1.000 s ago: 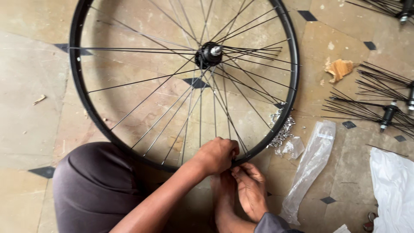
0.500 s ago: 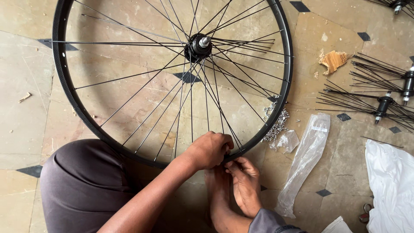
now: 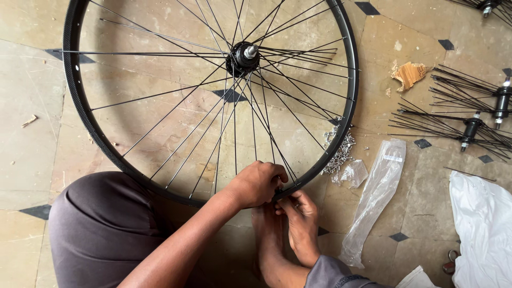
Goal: The person is lacing a bicycle wheel by inserting spokes into the rim and securing them with nipples. They work methodically around the wheel, threading each spoke and tightening it by hand.
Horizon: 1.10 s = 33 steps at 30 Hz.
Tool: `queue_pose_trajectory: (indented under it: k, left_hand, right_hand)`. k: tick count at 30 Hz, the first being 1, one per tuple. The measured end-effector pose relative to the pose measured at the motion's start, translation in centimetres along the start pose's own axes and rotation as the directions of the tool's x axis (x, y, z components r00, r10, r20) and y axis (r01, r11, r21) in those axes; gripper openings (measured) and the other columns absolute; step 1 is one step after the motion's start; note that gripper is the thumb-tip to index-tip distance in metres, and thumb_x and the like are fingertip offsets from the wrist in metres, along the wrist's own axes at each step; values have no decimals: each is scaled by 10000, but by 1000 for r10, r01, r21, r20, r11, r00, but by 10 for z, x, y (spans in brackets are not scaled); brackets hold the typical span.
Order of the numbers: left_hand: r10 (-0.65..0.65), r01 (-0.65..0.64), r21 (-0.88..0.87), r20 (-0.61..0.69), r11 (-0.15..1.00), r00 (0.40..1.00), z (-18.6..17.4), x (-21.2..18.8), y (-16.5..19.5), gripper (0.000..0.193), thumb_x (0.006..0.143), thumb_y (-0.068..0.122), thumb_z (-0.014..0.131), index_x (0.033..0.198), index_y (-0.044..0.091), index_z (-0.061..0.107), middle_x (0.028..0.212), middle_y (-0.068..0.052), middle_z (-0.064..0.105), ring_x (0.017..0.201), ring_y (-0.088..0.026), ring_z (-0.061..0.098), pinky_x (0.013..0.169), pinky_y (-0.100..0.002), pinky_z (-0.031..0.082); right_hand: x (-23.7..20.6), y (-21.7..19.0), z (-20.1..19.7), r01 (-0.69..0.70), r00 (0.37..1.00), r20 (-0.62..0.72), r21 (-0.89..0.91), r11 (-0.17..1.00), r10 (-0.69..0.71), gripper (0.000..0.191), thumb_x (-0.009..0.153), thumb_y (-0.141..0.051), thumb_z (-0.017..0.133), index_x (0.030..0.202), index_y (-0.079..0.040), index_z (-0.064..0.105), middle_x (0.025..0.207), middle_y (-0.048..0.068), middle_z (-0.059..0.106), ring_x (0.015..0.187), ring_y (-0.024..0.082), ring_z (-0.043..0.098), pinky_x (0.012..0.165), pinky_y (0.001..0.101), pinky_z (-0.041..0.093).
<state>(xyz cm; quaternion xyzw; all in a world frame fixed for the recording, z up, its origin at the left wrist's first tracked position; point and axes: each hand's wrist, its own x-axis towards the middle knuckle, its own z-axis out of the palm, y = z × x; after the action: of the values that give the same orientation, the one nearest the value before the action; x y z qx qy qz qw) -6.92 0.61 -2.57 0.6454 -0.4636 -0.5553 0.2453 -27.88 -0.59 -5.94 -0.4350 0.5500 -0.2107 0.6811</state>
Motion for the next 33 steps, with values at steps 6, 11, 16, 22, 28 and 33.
queue_pose_trajectory:
  k: [6,11,16,22,28,33]
  left_hand:
    - [16,-17,-32,-25,999,1000,0,0,1,215,944,128,556,1044,115,746,969,-90,772,938,-279,742,861,-399,560]
    - [-4,4,-17,-13,1000,1000,0,0,2,212,950,120,549,1040,115,741,941,-90,769,911,-275,745,844,-400,564]
    - [-50,50,11,4,999,999,0,-1,5,219,979,135,532,1078,126,727,945,-92,768,898,-260,755,843,-394,571]
    - [-10,10,12,-21,1000,1000,1,0,4,208,964,156,561,1074,133,737,971,-90,774,915,-270,751,861,-402,567]
    - [-60,61,62,-10,996,998,3,-4,6,231,843,176,670,1066,125,706,979,-79,761,953,-285,735,843,-419,577]
    - [14,-10,80,-46,997,999,3,-5,8,229,875,204,648,1086,126,689,981,-97,760,947,-307,730,826,-443,572]
  right_hand:
    - [-5,-4,3,55,998,45,-16,998,-54,97,945,-25,661,1030,-2,703,921,62,723,793,118,657,689,260,524]
    - [-4,-4,3,53,998,30,-45,998,-52,86,943,-12,661,1017,1,702,901,68,721,772,115,658,672,261,529]
    - [-2,-6,2,57,998,30,-74,996,-55,93,922,12,651,1003,11,698,877,84,729,722,125,662,638,268,544]
    - [-2,-3,3,26,1000,1,-40,999,-26,91,930,-1,663,1011,2,704,869,86,721,718,123,650,629,262,524]
    - [-2,0,2,19,1000,5,-1,1000,-19,45,943,9,659,979,-6,636,869,85,702,751,135,665,660,273,545]
    - [0,-1,1,33,999,-1,29,999,-33,91,911,41,658,996,9,654,892,89,709,792,144,681,714,277,560]
